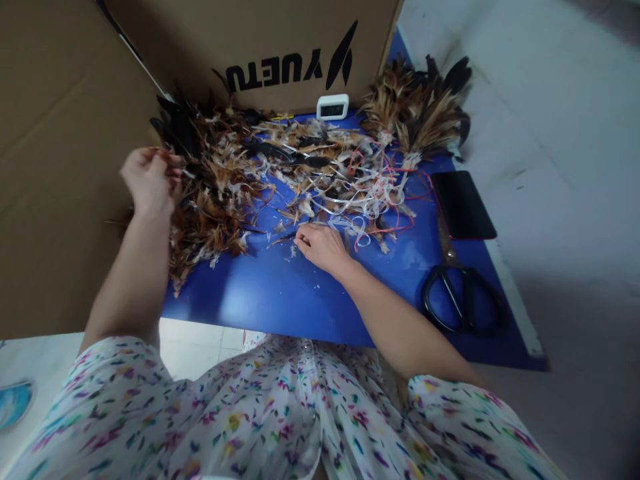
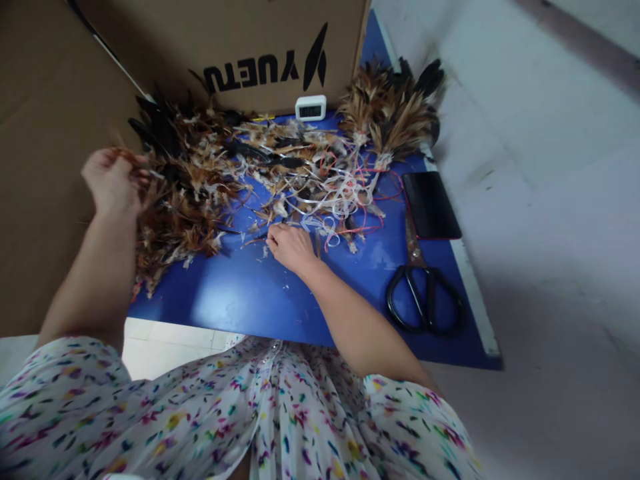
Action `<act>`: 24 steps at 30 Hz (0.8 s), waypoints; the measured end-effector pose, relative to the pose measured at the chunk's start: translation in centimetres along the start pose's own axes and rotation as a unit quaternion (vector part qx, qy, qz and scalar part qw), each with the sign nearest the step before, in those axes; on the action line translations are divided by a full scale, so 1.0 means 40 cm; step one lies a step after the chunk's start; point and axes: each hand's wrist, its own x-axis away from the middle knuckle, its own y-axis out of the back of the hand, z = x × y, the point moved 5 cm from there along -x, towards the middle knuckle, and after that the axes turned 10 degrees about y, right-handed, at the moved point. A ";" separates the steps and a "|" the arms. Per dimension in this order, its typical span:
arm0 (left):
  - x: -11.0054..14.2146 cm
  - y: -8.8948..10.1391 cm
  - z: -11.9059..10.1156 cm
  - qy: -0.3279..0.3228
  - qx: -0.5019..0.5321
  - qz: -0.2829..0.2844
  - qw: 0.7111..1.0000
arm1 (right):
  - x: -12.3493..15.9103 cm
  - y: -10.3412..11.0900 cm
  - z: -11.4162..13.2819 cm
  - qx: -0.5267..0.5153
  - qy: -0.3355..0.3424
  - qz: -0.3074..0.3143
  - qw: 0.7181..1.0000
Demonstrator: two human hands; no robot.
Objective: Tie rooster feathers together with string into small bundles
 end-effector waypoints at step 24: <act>0.393 -0.316 -0.004 -0.259 -0.235 0.312 0.884 | 0.000 -0.003 -0.001 0.003 0.008 -0.007 1.000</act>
